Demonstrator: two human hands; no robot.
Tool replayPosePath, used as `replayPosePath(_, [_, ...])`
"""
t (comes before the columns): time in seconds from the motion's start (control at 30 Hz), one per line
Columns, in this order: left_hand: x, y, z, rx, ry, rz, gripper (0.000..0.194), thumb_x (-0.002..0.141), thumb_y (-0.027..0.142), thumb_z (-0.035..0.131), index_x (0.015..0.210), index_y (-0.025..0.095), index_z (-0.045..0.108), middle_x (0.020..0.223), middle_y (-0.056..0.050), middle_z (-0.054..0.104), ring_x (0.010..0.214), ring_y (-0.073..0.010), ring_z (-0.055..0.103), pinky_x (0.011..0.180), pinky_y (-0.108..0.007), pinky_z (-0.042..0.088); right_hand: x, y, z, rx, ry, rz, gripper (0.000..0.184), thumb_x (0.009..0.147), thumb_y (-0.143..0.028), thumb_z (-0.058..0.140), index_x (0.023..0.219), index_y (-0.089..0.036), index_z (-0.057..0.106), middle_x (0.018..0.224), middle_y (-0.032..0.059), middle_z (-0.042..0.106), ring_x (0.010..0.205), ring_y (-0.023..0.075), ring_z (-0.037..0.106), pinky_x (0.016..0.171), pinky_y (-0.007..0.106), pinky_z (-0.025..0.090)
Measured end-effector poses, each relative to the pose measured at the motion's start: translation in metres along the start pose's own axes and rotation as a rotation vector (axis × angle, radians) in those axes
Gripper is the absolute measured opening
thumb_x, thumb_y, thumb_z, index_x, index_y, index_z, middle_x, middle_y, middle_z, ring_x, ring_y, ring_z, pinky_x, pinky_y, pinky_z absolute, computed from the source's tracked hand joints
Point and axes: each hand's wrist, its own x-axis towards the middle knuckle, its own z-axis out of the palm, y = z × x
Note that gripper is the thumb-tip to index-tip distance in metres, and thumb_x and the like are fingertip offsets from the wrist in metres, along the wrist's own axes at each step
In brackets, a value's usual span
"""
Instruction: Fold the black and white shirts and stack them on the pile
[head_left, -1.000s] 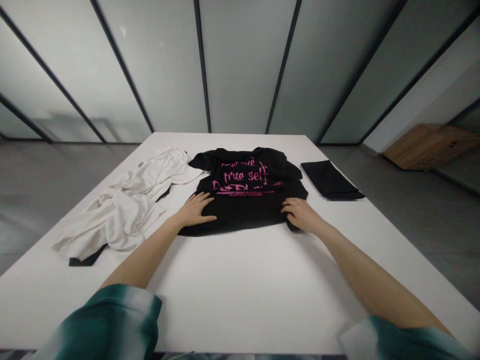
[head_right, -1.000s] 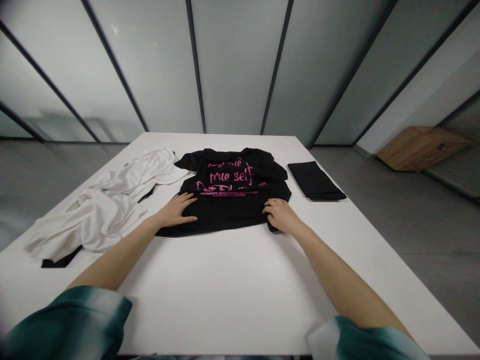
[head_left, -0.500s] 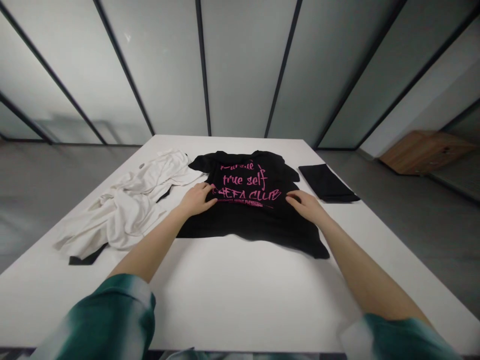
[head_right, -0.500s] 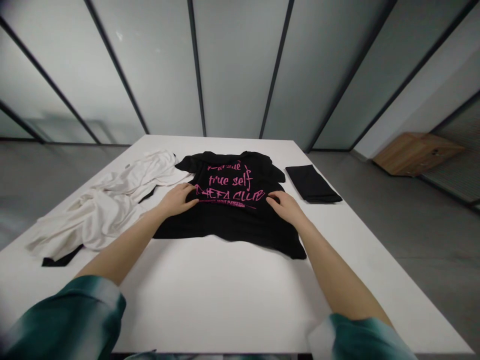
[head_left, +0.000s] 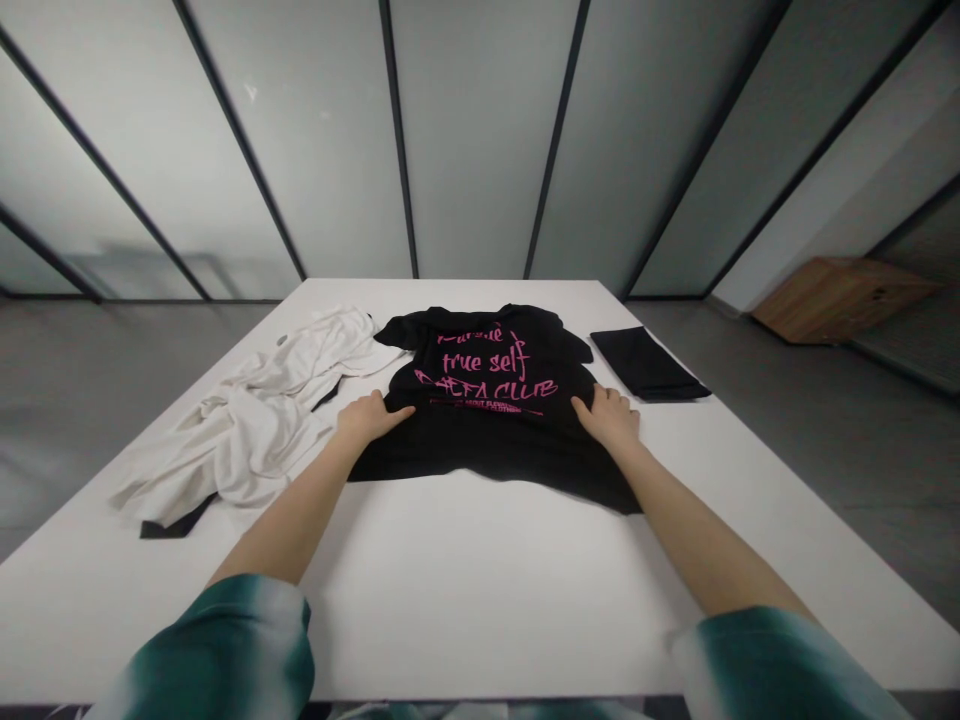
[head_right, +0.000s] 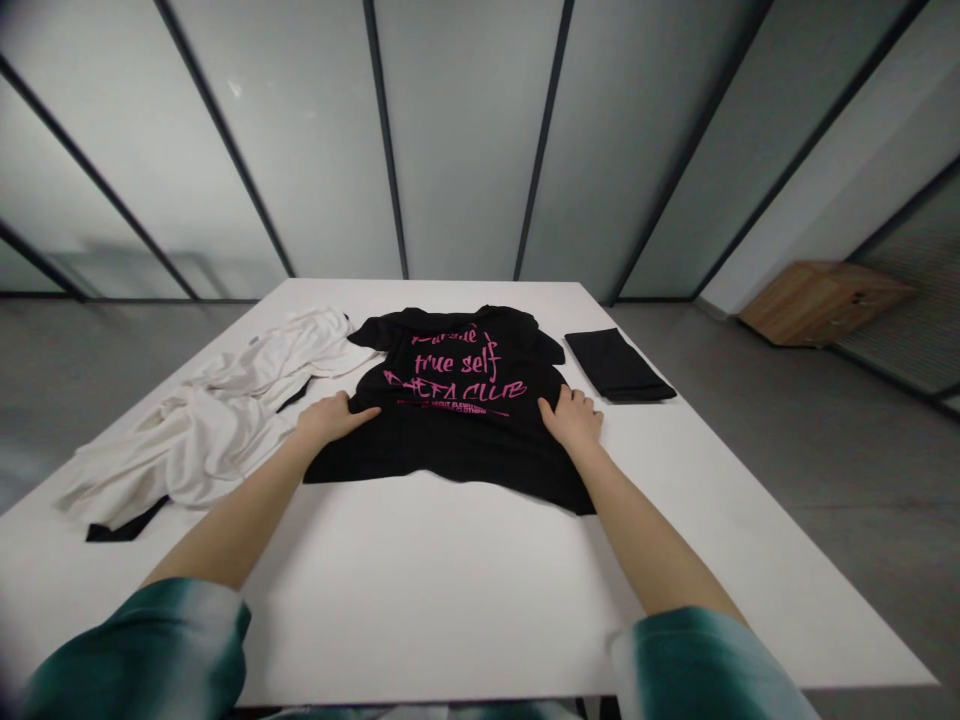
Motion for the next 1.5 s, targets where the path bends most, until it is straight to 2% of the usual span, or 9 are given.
replayPosePath(0.13, [-0.005, -0.027, -0.005, -0.178, -0.196, 0.216, 0.06, 0.074, 0.072, 0.053, 0.098, 0.018, 0.064, 0.104, -0.015, 0.073, 0.101, -0.0345, 0.068, 0.085, -0.04, 0.052, -0.003, 0.012, -0.011, 0.003, -0.054, 0.036, 0.066, 0.095, -0.056, 0.039, 0.137, -0.006, 0.048, 0.127, 0.0282, 0.058, 0.111, 0.0386, 0.061, 0.088, 0.049, 0.05])
replayPosePath(0.23, [-0.012, -0.038, 0.0, -0.434, -0.141, 0.319, 0.046, 0.078, 0.053, 0.053, 0.106, 0.018, 0.061, 0.108, -0.011, 0.072, 0.101, -0.0286, 0.067, 0.088, -0.038, 0.053, -0.008, 0.02, -0.013, -0.026, -0.123, -0.025, 0.058, 0.094, -0.043, 0.045, 0.138, -0.005, 0.047, 0.121, 0.0258, 0.064, 0.105, 0.0357, 0.066, 0.086, 0.044, 0.051])
replayPosePath(0.43, [-0.028, -0.052, -0.015, -0.618, -0.145, 0.287, 0.074, 0.078, 0.044, 0.054, 0.146, 0.02, 0.039, 0.116, -0.007, 0.07, 0.1, -0.024, 0.067, 0.088, -0.037, 0.053, -0.014, 0.039, -0.027, 0.084, -0.226, -0.287, 0.043, 0.092, -0.03, 0.044, 0.129, -0.015, 0.062, 0.115, 0.0161, 0.072, 0.106, 0.0307, 0.068, 0.092, 0.042, 0.05])
replayPosePath(0.53, [-0.042, -0.065, -0.041, -0.484, -0.372, 0.472, 0.06, 0.069, 0.049, 0.066, 0.125, 0.026, 0.065, 0.12, -0.004, 0.07, 0.109, -0.0266, 0.064, 0.095, -0.034, 0.05, -0.018, 0.051, -0.052, 0.228, -0.399, -0.397, 0.038, 0.086, -0.034, 0.05, 0.112, -0.019, 0.074, 0.116, 0.0112, 0.073, 0.107, 0.0296, 0.067, 0.096, 0.039, 0.05])
replayPosePath(0.67, [-0.051, -0.082, -0.072, -0.422, -0.696, 0.543, 0.058, 0.062, 0.059, 0.073, 0.112, 0.028, 0.075, 0.085, -0.002, 0.075, 0.085, -0.0262, 0.069, 0.077, -0.031, 0.054, -0.018, 0.063, -0.092, 0.334, -0.678, -0.451, 0.035, 0.079, -0.047, 0.061, 0.099, -0.025, 0.079, 0.104, 0.007, 0.077, 0.096, 0.0298, 0.069, 0.088, 0.038, 0.054])
replayPosePath(0.73, [-0.041, -0.084, -0.078, -0.371, -0.619, 0.448, 0.066, 0.067, 0.065, 0.068, 0.12, 0.027, 0.071, 0.069, -0.001, 0.071, 0.071, -0.0247, 0.068, 0.068, -0.031, 0.053, -0.007, 0.064, -0.102, 0.367, -0.647, -0.396, 0.041, 0.081, -0.051, 0.059, 0.105, -0.023, 0.078, 0.101, 0.0081, 0.076, 0.092, 0.0289, 0.069, 0.084, 0.038, 0.054])
replayPosePath(0.9, [0.015, -0.037, -0.056, -0.016, 0.011, 0.281, 0.055, 0.083, 0.056, 0.05, 0.12, 0.02, 0.068, 0.084, -0.008, 0.074, 0.093, -0.0292, 0.069, 0.084, -0.037, 0.051, 0.041, 0.03, -0.074, 0.345, -0.273, -0.3, 0.043, 0.089, -0.041, 0.049, 0.116, -0.017, 0.072, 0.109, 0.0111, 0.074, 0.098, 0.0271, 0.067, 0.087, 0.038, 0.053])
replayPosePath(1.1, [0.042, 0.039, 0.011, 0.046, 0.053, 0.533, 0.069, 0.09, 0.055, 0.045, 0.147, 0.016, 0.046, 0.153, -0.018, 0.044, 0.141, -0.0336, 0.041, 0.113, -0.047, 0.034, 0.042, -0.026, -0.002, -0.007, -0.206, -0.392, 0.06, 0.095, -0.049, 0.046, 0.144, -0.015, 0.052, 0.152, 0.0182, 0.046, 0.14, 0.0354, 0.042, 0.113, 0.052, 0.034])
replayPosePath(1.5, [0.021, 0.023, 0.05, 0.071, 0.09, 0.449, 0.075, 0.095, 0.064, 0.029, 0.155, 0.018, 0.035, 0.163, -0.014, 0.029, 0.15, -0.0379, 0.022, 0.119, -0.052, 0.021, 0.005, -0.007, 0.025, -0.111, -0.241, -0.392, 0.069, 0.099, -0.057, 0.029, 0.154, -0.016, 0.037, 0.161, 0.0183, 0.031, 0.148, 0.0345, 0.027, 0.117, 0.054, 0.025])
